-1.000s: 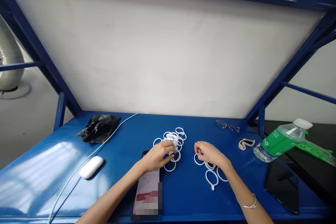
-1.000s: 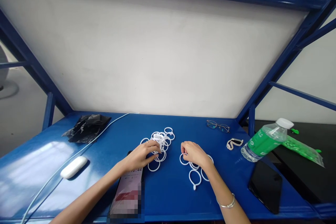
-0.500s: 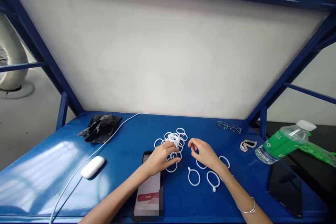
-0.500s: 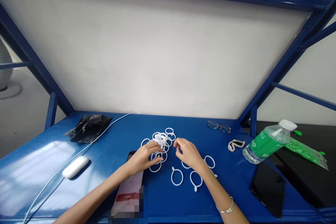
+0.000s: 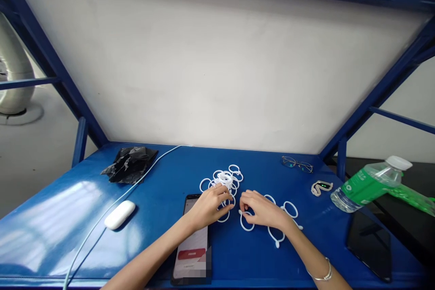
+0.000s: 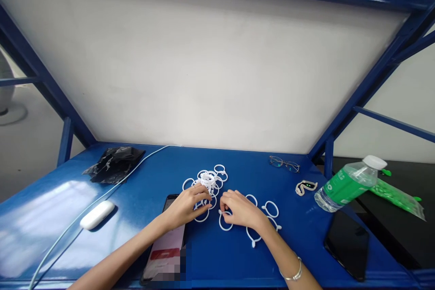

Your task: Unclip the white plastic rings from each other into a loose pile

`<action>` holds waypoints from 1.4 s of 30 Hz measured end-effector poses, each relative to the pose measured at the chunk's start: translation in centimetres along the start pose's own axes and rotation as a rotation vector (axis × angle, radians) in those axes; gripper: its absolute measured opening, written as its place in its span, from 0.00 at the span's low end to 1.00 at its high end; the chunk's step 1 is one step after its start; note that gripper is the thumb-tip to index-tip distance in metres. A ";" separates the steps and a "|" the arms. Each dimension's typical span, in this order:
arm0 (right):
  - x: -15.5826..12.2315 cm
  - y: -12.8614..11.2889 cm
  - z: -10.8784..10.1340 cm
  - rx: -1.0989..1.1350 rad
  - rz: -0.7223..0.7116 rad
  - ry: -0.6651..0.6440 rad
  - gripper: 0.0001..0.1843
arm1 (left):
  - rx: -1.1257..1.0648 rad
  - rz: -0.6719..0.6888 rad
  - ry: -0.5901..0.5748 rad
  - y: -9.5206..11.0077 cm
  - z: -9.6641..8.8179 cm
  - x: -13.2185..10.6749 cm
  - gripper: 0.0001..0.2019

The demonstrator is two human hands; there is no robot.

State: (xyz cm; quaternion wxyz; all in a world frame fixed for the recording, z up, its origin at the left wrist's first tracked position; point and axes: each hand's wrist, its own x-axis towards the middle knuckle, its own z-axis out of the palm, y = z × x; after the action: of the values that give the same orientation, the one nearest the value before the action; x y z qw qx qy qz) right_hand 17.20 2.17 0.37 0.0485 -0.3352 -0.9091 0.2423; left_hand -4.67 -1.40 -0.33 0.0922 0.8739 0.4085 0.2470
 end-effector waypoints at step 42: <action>0.7 -0.6 -0.5 1.003 -0.147 0.213 0.13 | -0.907 -0.122 -0.141 0.1 -1.9 -0.1 0.22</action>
State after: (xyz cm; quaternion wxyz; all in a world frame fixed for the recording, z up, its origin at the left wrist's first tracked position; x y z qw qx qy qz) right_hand 16.42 2.39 1.05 0.3126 -0.2287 -0.6923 0.6088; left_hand -5.63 -1.58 1.33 0.5071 0.7344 0.3026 0.3347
